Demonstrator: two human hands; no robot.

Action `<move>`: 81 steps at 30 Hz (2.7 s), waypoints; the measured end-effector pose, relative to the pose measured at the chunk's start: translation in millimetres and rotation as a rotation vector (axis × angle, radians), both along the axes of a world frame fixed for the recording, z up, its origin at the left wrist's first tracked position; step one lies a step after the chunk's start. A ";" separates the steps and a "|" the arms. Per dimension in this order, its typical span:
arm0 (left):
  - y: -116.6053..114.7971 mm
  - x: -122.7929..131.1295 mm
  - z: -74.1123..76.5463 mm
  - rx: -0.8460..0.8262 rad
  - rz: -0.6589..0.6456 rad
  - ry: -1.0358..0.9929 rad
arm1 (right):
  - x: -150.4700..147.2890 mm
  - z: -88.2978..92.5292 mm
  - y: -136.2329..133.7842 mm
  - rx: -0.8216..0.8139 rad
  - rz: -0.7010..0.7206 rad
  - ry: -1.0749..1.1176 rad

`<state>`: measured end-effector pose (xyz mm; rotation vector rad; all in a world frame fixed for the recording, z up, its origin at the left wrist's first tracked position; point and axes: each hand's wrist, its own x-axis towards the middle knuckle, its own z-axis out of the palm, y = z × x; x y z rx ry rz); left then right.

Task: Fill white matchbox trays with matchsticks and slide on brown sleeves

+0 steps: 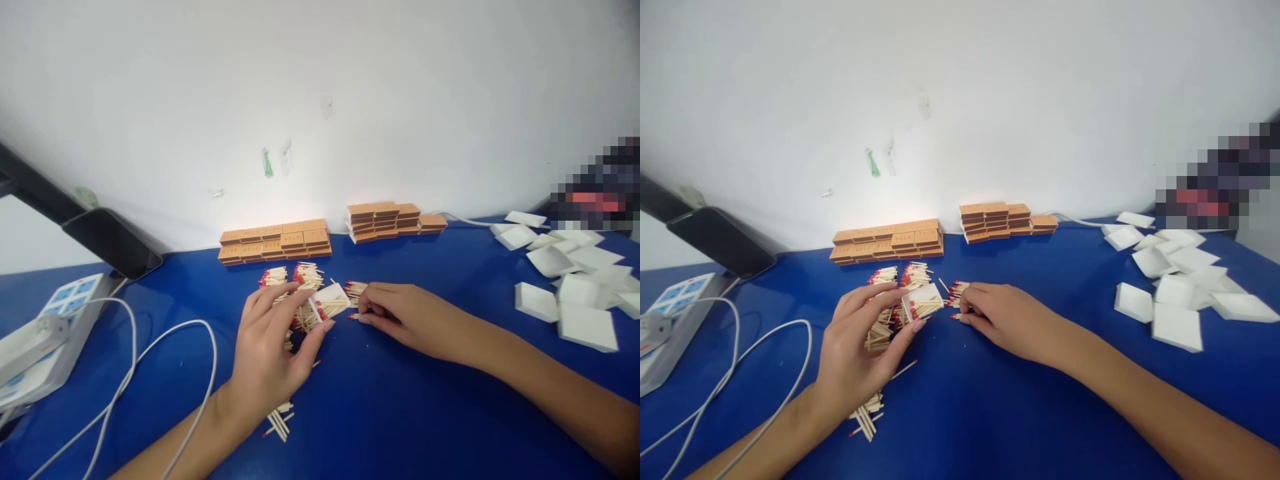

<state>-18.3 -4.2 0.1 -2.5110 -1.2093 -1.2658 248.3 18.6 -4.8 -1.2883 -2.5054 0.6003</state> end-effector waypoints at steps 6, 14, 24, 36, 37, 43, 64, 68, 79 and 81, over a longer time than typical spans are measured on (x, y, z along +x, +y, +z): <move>6.4 -6.7 5.3 0.092 -0.014 0.117 | -6.0 -4.2 0.6 -0.001 -0.040 -0.086; 12.0 -12.1 10.0 0.120 -0.002 0.163 | -7.9 -20.8 0.6 0.202 0.000 -0.160; 19.2 -14.2 -4.0 0.093 0.000 0.072 | -5.4 18.8 2.3 0.156 -0.019 0.077; 25.8 -14.1 -8.3 -0.014 0.052 -0.030 | -24.0 23.7 31.9 0.312 -0.184 0.245; 26.1 -14.4 -8.8 -0.012 0.053 -0.033 | -24.1 17.6 30.2 0.328 -0.184 0.253; 28.5 -15.0 -10.3 0.001 0.019 -0.004 | -23.7 -0.6 15.9 0.444 -0.128 0.206; 27.7 -14.9 -7.0 0.035 -0.069 0.007 | -31.2 7.3 2.5 0.665 -0.135 0.207; 26.9 -15.1 -7.3 0.042 -0.092 -0.006 | -37.0 6.7 -1.9 0.701 -0.112 0.199; 24.6 -15.4 -8.2 0.030 -0.102 0.005 | -46.9 7.5 -13.6 0.810 -0.078 0.163; 25.0 -15.5 -8.0 0.034 -0.108 0.009 | -45.8 8.1 -12.8 0.821 -0.083 0.157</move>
